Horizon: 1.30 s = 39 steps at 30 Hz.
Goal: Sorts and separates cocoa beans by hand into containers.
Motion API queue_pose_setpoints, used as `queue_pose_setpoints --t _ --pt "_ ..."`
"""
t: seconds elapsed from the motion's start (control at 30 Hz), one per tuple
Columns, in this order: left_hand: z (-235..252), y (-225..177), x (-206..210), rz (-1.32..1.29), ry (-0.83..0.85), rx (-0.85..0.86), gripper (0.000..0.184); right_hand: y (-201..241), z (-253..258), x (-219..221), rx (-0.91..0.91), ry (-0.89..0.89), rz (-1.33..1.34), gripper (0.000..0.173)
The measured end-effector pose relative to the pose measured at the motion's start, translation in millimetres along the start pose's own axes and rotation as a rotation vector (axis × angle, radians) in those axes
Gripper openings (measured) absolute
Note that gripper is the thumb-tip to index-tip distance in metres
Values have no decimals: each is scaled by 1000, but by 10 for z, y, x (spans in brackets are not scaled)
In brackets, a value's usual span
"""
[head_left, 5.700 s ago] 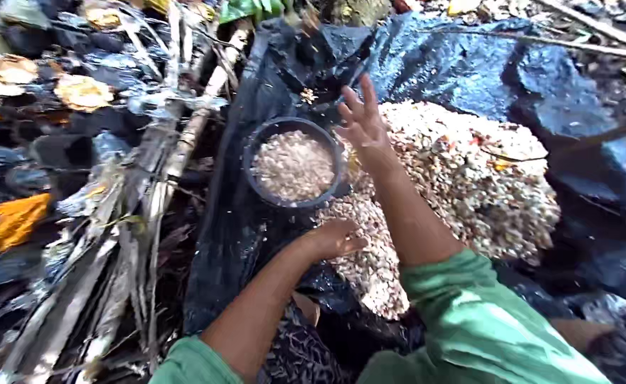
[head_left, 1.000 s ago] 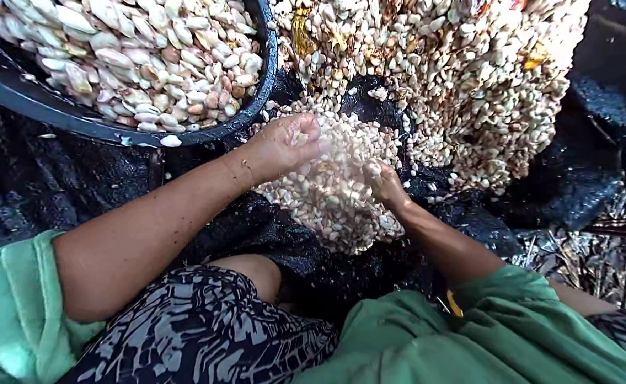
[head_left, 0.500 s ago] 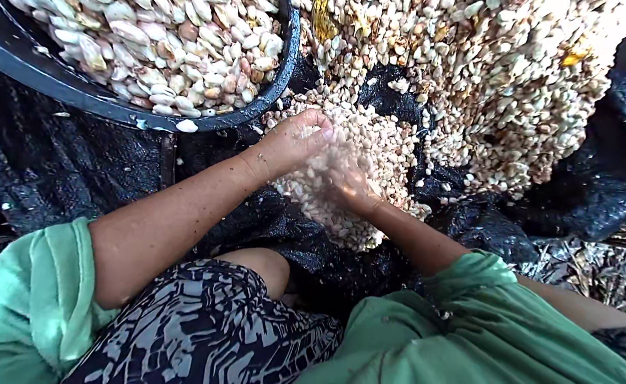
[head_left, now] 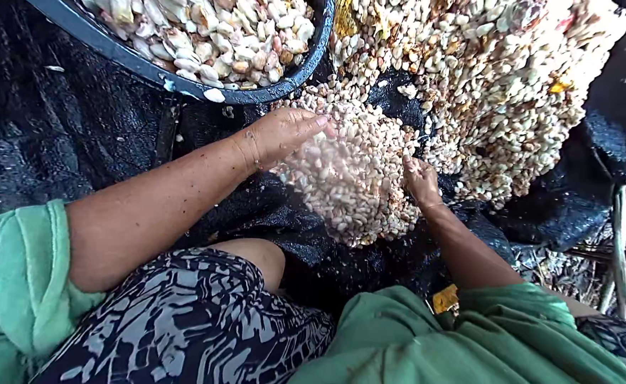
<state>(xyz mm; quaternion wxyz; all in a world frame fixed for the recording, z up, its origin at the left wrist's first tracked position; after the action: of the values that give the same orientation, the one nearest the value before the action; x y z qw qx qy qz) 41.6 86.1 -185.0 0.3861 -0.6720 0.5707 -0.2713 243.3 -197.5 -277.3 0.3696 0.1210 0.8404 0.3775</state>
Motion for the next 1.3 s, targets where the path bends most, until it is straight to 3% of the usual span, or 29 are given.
queue_pose_setpoints --t 0.1,0.2,0.3,0.37,0.43,0.5,0.57,0.67,0.77,0.87,0.93,1.07,1.13,1.2,1.23,1.3 --pt "-35 -55 30 129 -33 109 29 -307 31 75 211 -4 -125 59" --pt "-66 -219 103 330 -19 203 32 53 -14 603 292 139 -295 60" --pt "-23 -295 157 414 -16 281 33 440 101 809 128 253 -204 48" --pt "-8 -292 145 425 -37 306 32 561 196 702 -30 257 -88 42" --pt "1 -256 109 429 -73 325 30 435 244 440 -15 194 -31 41" --pt "15 -224 72 422 -100 318 28 49 226 104 116 198 -158 44" --pt "32 -187 70 396 -112 286 25 -446 74 -18 326 320 -333 51" --pt "80 -169 125 346 -94 240 23 -538 -241 331 546 442 -351 49" --pt "86 -212 155 317 -33 115 19 -175 -228 584 402 352 -111 41" --pt "56 -217 185 272 -7 22 21 221 -34 516 -9 386 112 28" --pt "29 -202 172 236 33 -15 22 528 55 415 -167 379 198 23" --pt "75 -199 163 286 10 -29 18 983 47 210 -313 247 225 21" --pt "91 -211 146 325 11 -39 20 908 185 215 -317 220 -88 26" --pt "76 -233 167 301 41 -63 24 755 353 281 -126 324 -371 29" --pt "73 -250 152 271 57 -64 27 772 408 294 -120 316 -358 31" --pt "40 -224 142 206 85 -53 23 916 367 290 -245 247 -60 26"
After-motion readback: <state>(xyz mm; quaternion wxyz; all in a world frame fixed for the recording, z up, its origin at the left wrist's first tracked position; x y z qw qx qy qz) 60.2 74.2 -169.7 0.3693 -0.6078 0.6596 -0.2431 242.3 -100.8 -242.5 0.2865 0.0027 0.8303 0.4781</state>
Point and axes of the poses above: each hand's wrist, its own z-axis towards the middle knuckle, its own x-axis out of the palm, y = z × x, the point moved 3 cm from there along z, towards the middle knuckle, and after that the axes turned 6 degrees about z, right-handed, at the moved point
